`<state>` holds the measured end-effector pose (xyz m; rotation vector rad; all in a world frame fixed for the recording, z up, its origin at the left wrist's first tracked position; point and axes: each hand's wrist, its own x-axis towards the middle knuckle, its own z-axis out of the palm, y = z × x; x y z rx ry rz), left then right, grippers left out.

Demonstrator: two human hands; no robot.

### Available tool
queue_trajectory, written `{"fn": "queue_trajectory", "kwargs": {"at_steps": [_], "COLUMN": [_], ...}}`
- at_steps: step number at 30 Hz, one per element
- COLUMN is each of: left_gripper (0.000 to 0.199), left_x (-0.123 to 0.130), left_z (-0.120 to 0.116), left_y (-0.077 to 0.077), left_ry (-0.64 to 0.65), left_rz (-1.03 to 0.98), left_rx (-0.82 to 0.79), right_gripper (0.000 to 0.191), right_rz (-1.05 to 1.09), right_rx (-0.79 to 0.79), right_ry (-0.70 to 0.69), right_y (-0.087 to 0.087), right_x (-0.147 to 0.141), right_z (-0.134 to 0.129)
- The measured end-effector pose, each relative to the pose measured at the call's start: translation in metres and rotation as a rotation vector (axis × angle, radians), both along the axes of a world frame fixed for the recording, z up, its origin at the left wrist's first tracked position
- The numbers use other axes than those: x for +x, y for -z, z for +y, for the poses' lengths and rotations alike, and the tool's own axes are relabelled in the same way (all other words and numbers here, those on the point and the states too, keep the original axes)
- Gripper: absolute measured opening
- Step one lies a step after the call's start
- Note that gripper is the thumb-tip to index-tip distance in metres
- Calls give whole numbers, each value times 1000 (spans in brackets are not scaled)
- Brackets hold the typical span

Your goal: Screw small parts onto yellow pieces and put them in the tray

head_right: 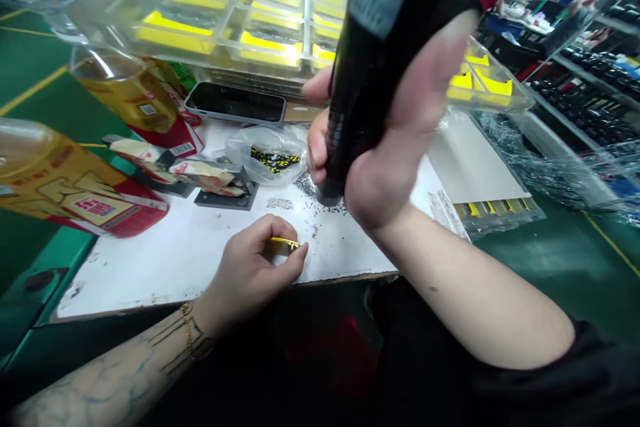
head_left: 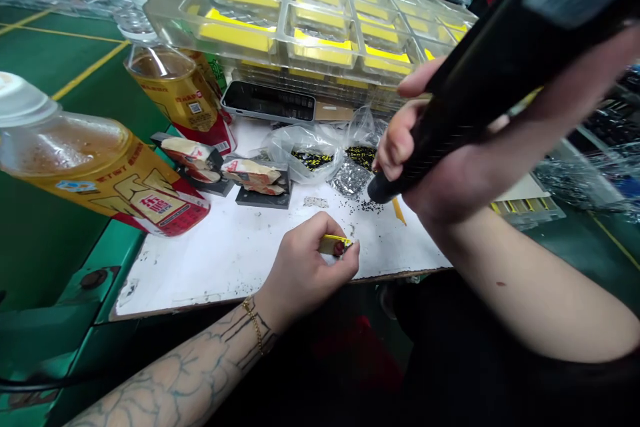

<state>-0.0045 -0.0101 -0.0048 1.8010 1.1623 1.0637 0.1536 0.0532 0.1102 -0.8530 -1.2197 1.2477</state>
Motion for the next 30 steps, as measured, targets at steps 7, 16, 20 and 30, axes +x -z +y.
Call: {"fn": "queue_trajectory", "kwargs": {"at_steps": [7, 16, 20, 30], "left_gripper": [17, 16, 14, 25], "left_x": [2, 3, 2, 4], "left_z": [1, 2, 2, 3], "left_y": [1, 1, 0, 3], "left_ry": [-137, -111, -92, -142], "left_rz": [16, 49, 48, -48], "left_rx": [31, 47, 33, -5], "right_gripper": [74, 76, 74, 77], "right_rz": [76, 110, 142, 109], "right_rx": [43, 23, 33, -33], "right_ry": [17, -21, -42, -198], "right_y": [40, 49, 57, 8], "right_x": [-5, -25, -30, -11], "right_z": [24, 29, 32, -4]}}
